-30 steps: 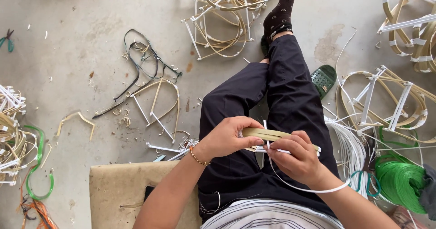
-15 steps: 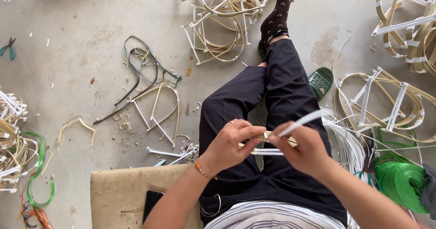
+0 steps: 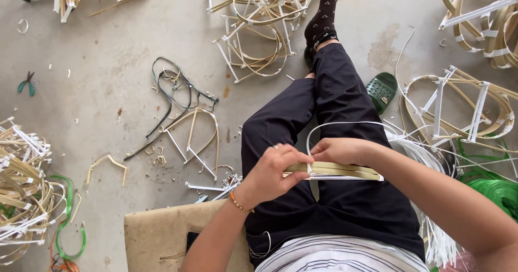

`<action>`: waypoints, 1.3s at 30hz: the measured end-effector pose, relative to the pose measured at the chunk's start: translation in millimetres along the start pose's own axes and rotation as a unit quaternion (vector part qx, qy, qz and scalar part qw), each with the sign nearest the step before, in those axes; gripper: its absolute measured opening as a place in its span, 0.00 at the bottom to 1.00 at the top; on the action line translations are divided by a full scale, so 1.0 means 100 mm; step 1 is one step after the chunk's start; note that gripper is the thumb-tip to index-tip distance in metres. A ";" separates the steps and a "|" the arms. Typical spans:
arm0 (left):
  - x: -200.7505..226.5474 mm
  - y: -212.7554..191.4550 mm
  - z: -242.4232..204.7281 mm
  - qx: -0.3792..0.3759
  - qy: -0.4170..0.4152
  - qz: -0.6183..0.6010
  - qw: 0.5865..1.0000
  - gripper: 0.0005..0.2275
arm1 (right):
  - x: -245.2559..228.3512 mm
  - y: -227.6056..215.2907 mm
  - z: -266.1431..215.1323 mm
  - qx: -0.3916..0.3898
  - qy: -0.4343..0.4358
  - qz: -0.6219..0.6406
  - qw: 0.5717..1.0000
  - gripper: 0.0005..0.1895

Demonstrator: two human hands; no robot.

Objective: The recorder is assembling and wrapping curved bamboo or wooden frames with white plastic strips in a workshop environment.

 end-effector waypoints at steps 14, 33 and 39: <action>-0.06 0.00 0.19 -0.051 -0.199 -0.168 0.964 0.10 | -0.18 0.50 -0.92 0.397 -0.572 -0.458 0.553 0.16; -0.25 0.04 0.17 -0.068 -0.240 -0.238 0.939 0.10 | -0.14 0.41 -1.07 0.394 -0.375 -0.077 0.836 0.22; -0.20 0.07 0.13 -0.056 -0.237 -0.236 0.941 0.10 | -0.17 0.78 -0.98 0.421 -0.543 -0.303 0.660 0.17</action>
Point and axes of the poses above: each hand's wrist, its own z-axis towards the middle knuckle, its own y-axis out of the palm, x = y × z, the point moved 1 cm from there along z, towards the middle knuckle, and after that the axes turned 6 degrees about y, right-handed, at the moved point
